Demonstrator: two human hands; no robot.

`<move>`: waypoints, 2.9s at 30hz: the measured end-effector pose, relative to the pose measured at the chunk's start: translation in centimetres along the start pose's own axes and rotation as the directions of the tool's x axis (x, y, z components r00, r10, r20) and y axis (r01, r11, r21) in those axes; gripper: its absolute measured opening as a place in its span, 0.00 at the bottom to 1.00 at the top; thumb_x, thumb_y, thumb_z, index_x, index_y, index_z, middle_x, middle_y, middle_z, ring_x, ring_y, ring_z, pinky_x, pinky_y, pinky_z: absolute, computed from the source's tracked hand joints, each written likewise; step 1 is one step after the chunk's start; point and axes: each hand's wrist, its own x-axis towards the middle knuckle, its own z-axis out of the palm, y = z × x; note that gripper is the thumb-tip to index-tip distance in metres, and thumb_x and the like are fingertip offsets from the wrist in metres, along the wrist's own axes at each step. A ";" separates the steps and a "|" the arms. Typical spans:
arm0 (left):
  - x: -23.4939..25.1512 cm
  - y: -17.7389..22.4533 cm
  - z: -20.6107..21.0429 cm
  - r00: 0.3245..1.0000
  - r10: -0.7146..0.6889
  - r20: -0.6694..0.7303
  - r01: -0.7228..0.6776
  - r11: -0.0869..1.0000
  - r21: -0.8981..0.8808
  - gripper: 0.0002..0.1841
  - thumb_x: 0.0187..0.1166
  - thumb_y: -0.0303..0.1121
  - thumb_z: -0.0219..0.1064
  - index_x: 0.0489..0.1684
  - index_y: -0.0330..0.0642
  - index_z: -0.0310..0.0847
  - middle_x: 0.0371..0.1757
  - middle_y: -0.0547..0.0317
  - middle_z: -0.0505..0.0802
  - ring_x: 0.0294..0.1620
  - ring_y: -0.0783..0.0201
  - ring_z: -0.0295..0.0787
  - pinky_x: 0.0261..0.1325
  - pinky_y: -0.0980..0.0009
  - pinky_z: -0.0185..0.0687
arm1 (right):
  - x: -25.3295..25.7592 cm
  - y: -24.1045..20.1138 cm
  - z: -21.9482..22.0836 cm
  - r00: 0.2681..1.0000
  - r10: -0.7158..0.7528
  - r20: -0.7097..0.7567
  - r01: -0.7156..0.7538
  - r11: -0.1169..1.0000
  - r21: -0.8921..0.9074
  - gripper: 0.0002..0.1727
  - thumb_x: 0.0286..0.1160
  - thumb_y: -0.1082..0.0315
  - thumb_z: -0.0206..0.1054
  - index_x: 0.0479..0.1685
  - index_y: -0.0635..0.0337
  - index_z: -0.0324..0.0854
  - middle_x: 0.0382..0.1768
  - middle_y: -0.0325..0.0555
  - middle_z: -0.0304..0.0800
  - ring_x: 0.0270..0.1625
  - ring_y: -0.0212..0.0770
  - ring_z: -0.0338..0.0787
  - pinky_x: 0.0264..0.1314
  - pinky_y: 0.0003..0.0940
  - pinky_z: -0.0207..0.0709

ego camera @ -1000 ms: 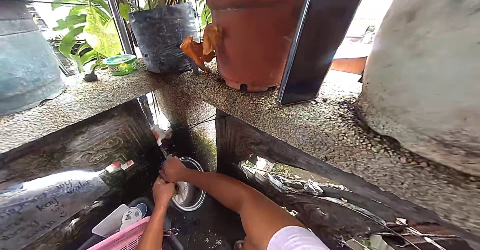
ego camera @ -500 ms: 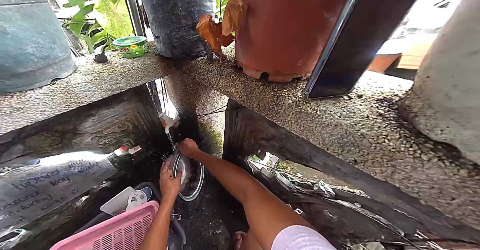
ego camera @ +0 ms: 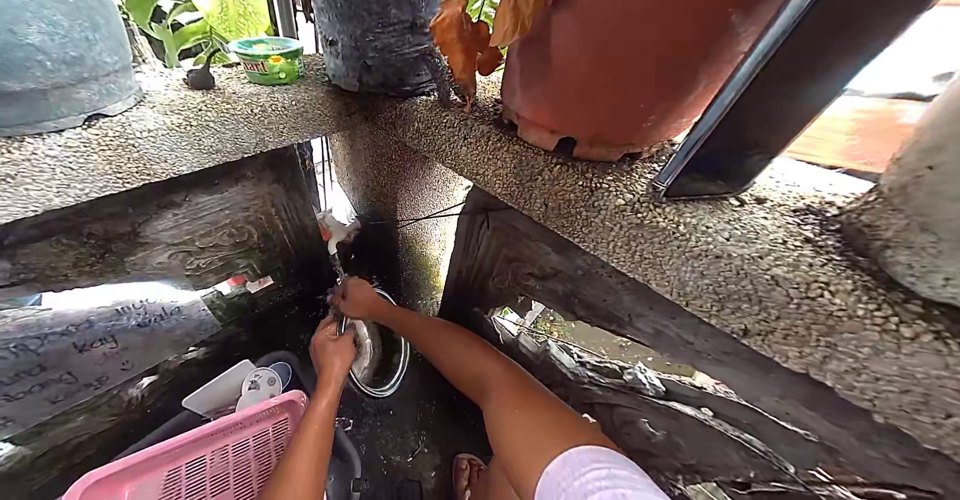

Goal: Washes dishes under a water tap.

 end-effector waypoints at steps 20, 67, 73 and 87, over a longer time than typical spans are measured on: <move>-0.7 -1.3 0.2 0.992 0.110 -0.061 -0.112 0.993 -0.041 0.09 0.75 0.33 0.72 0.30 0.38 0.95 0.75 0.58 0.88 0.85 0.57 0.74 0.88 0.52 0.65 | 0.1 0.5 -1.2 0.986 0.164 -0.005 -0.164 0.984 0.064 0.24 0.87 0.53 0.56 0.51 0.68 0.88 0.57 0.63 0.90 0.66 0.59 0.88 0.68 0.64 0.79; -2.4 0.0 -0.8 0.834 -0.520 0.183 0.418 0.380 -0.825 0.20 0.84 0.36 0.68 0.67 0.31 0.80 0.59 0.40 0.93 0.58 0.49 0.94 0.60 0.46 0.91 | -2.1 2.4 5.8 0.986 0.131 0.101 -0.088 0.935 -0.344 0.44 0.67 0.66 0.76 0.87 0.65 0.63 0.81 0.71 0.69 0.80 0.72 0.73 0.72 0.71 0.74; 0.1 -1.0 -2.4 0.883 -0.457 0.111 0.344 0.468 -0.814 0.18 0.82 0.34 0.70 0.62 0.29 0.82 0.53 0.41 0.94 0.52 0.52 0.95 0.57 0.51 0.92 | -4.4 2.7 7.6 0.850 -0.251 0.463 0.242 0.967 0.080 0.16 0.83 0.65 0.66 0.56 0.72 0.83 0.54 0.67 0.88 0.61 0.61 0.87 0.68 0.64 0.75; -0.6 0.7 -1.1 0.898 -0.440 -0.024 0.284 0.620 -0.731 0.21 0.77 0.29 0.75 0.68 0.32 0.83 0.70 0.49 0.90 0.67 0.58 0.90 0.70 0.54 0.87 | -2.0 6.2 6.3 0.978 -0.092 0.186 0.160 0.906 -0.393 0.18 0.74 0.67 0.69 0.59 0.70 0.85 0.71 0.62 0.83 0.77 0.62 0.78 0.76 0.61 0.76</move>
